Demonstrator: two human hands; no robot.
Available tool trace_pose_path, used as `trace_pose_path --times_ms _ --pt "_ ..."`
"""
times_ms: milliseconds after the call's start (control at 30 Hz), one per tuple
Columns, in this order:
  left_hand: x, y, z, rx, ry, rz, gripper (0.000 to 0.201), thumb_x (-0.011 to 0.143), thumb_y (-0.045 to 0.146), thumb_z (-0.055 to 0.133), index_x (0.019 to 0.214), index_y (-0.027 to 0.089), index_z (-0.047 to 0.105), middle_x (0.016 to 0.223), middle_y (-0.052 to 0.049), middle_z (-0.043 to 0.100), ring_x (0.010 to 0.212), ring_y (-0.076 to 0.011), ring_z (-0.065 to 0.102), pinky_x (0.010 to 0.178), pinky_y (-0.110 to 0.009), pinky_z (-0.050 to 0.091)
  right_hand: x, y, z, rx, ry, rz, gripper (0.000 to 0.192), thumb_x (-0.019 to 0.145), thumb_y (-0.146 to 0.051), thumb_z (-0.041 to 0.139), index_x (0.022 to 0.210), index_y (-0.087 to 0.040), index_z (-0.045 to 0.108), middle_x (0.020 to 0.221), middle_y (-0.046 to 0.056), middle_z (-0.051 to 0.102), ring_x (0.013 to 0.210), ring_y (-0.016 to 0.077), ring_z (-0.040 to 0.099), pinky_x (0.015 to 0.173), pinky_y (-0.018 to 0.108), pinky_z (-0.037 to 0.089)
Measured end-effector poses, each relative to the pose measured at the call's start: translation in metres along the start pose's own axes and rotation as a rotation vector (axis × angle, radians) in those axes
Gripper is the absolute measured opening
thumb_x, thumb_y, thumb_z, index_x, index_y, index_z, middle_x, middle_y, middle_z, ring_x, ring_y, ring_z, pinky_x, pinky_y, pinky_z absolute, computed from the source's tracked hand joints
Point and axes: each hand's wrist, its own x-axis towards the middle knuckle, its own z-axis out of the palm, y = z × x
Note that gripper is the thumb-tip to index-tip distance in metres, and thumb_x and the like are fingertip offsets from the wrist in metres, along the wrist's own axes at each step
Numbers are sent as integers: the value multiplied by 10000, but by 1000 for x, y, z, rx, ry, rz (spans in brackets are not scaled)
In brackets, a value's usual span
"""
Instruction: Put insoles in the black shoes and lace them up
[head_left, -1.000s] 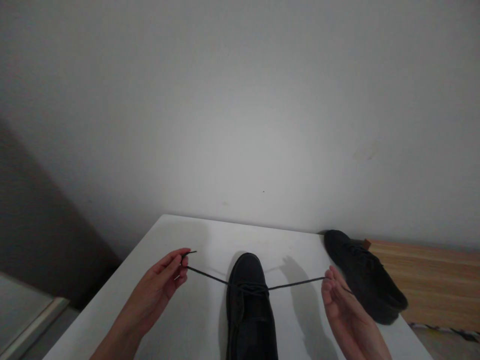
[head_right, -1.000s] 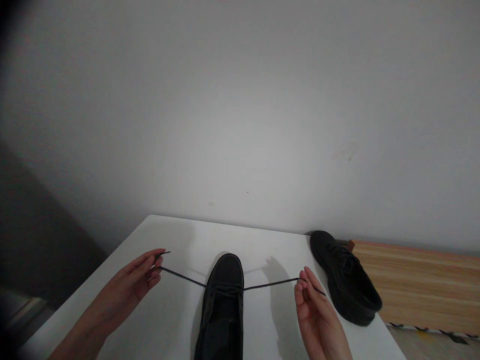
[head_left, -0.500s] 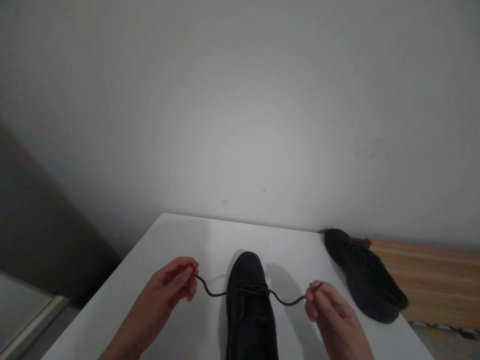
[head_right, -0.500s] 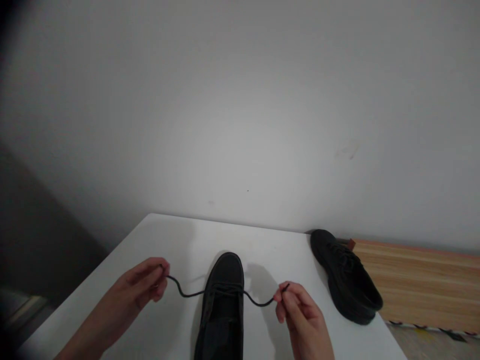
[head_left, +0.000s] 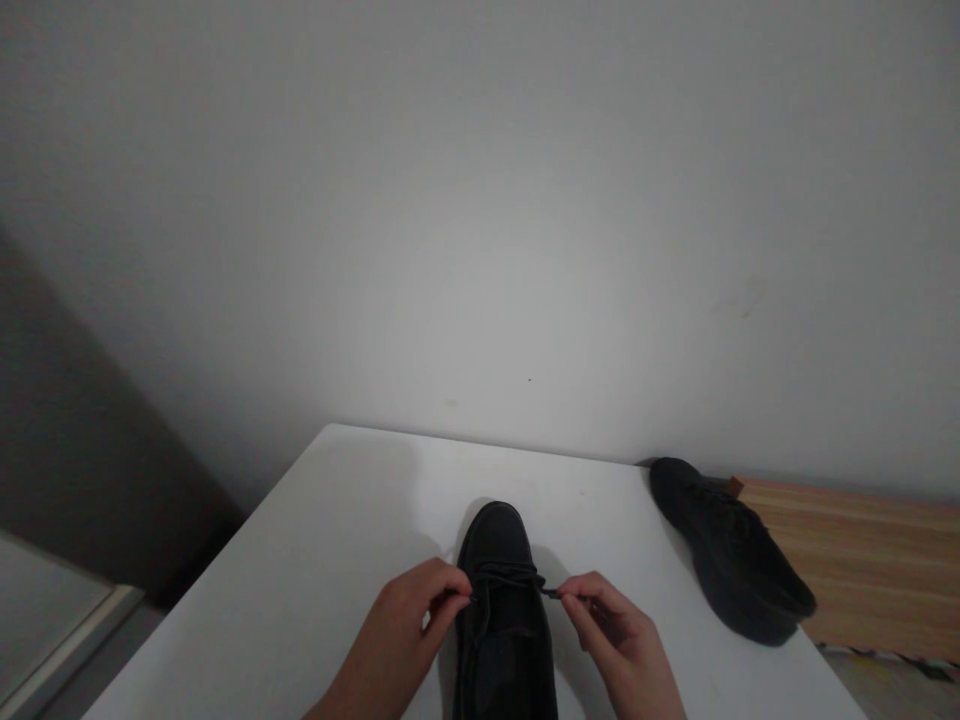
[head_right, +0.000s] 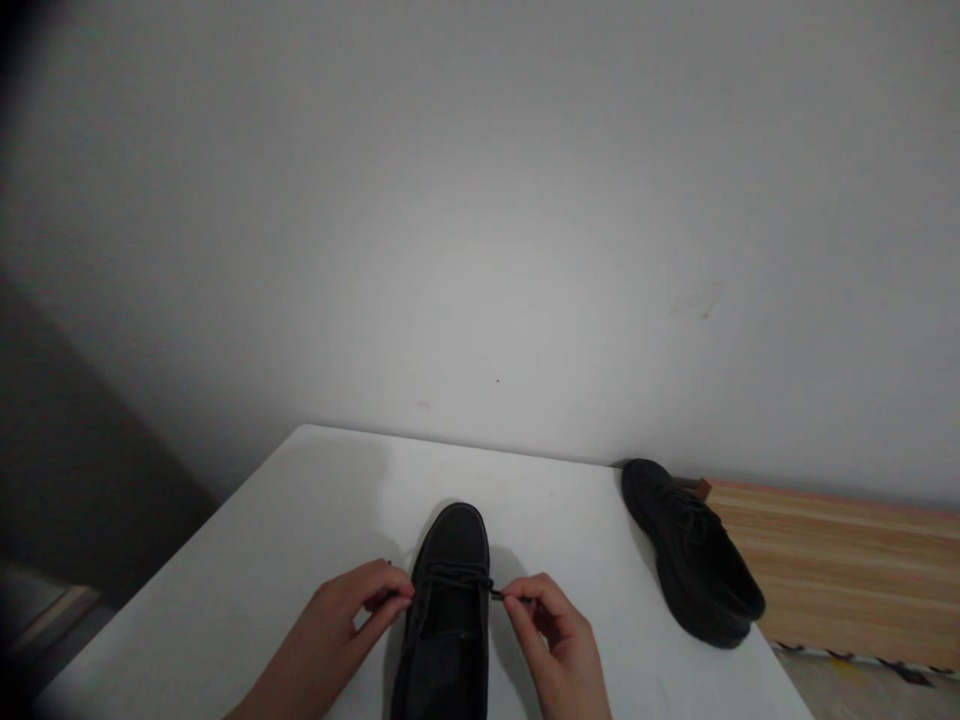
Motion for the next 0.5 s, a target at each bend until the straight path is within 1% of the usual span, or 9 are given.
trace_pose_path --times_ms 100,267,433,500 --pt "2 1 4 -2 -7 19 165 879 135 597 819 231 717 777 -5 720 710 -173 657 687 -250 478 -2 0 2 -26 8 -6 304 912 -497 645 884 -208 732 788 27 686 695 180 606 632 253 498" --pt "2 1 7 -31 32 38 184 888 124 605 815 225 740 924 -39 678 804 -176 669 686 -237 504 -3 0 6 -51 -14 -21 322 943 -498 598 936 -208 737 806 34 695 670 179 612 629 258 509" --pt "0 -7 9 -42 52 49 160 882 134 648 839 235 765 855 -15 689 787 -166 675 725 -242 512 -2 11 8 -60 -26 -38 308 946 -491 593 925 -210 718 820 39 700 711 194 646 623 253 520" --pt "-1 -10 10 -40 56 61 163 888 135 641 853 233 766 858 -16 703 808 -169 686 744 -243 516 -2 14 7 -81 -34 -53 280 958 -466 584 929 -216 707 830 35 701 733 194 657 650 253 525"
